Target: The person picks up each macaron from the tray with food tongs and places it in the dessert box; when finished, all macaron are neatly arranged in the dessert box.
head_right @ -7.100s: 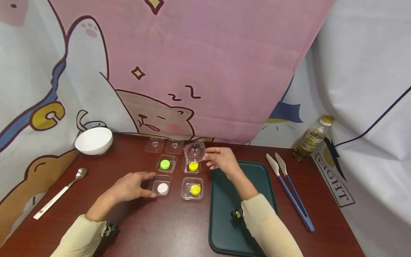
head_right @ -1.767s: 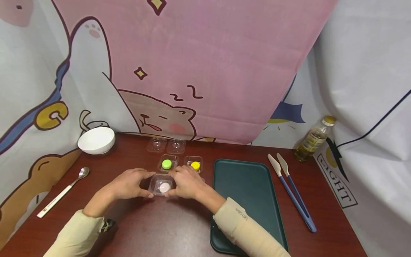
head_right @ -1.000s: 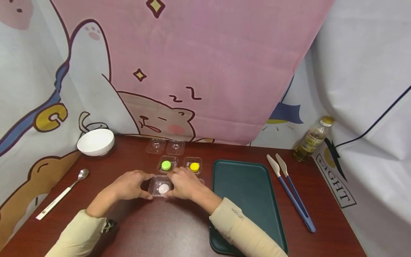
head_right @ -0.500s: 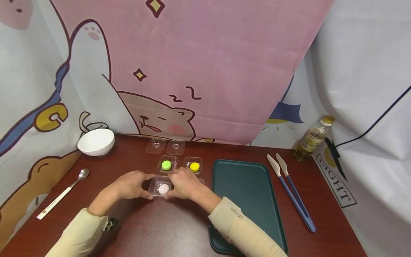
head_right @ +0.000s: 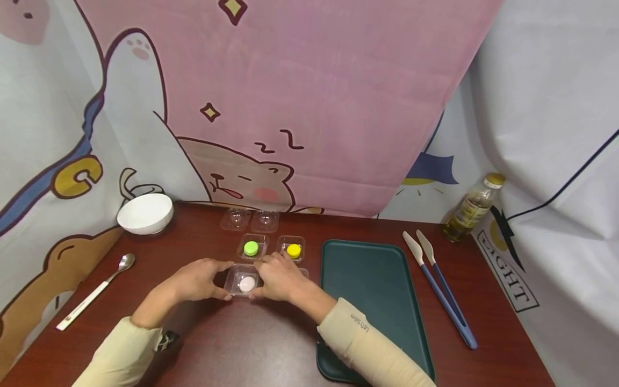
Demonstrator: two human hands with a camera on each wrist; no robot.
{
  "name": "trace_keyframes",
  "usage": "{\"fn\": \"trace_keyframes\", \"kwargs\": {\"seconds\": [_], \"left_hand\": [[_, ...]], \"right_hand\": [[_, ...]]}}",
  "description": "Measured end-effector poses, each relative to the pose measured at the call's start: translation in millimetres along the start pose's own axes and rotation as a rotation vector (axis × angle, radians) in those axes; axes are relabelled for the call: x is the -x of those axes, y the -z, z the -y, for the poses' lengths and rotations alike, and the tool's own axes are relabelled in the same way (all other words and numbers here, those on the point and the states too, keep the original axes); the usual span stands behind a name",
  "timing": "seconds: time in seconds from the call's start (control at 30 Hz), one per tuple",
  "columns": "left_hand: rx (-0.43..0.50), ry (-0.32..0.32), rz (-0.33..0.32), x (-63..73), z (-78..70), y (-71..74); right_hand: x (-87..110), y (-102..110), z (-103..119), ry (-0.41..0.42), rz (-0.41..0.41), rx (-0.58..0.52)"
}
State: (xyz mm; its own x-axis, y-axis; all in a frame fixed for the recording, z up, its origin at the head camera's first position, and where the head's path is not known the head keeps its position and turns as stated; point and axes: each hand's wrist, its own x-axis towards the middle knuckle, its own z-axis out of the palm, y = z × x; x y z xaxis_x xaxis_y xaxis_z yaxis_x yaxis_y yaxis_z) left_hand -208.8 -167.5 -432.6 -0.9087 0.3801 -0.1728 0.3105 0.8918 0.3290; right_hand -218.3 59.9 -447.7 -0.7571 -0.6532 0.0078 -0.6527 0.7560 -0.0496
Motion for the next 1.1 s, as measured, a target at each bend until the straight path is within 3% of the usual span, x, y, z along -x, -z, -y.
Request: {"fn": "trace_keyframes", "kwargs": {"seconds": [0.37,0.67,0.93,1.1], "left_hand": [[0.025,-0.016,-0.015,-1.8,2.2,-2.2],[0.075,-0.064,-0.027,0.0,7.1,-3.2],[0.173,-0.068,-0.077,0.7,30.0,5.5],[0.205,0.005,-0.174,-9.8,45.7,7.6]], "right_hand": [[2.3,1.2,-3.4,-0.003,-0.002,-0.002],[7.4,4.7,-11.9,-0.007,-0.044,-0.081],[17.2,11.1,-31.9,-0.018,-0.174,-0.228],[23.6,19.1,-51.9,-0.103,-0.205,-0.302]]}}
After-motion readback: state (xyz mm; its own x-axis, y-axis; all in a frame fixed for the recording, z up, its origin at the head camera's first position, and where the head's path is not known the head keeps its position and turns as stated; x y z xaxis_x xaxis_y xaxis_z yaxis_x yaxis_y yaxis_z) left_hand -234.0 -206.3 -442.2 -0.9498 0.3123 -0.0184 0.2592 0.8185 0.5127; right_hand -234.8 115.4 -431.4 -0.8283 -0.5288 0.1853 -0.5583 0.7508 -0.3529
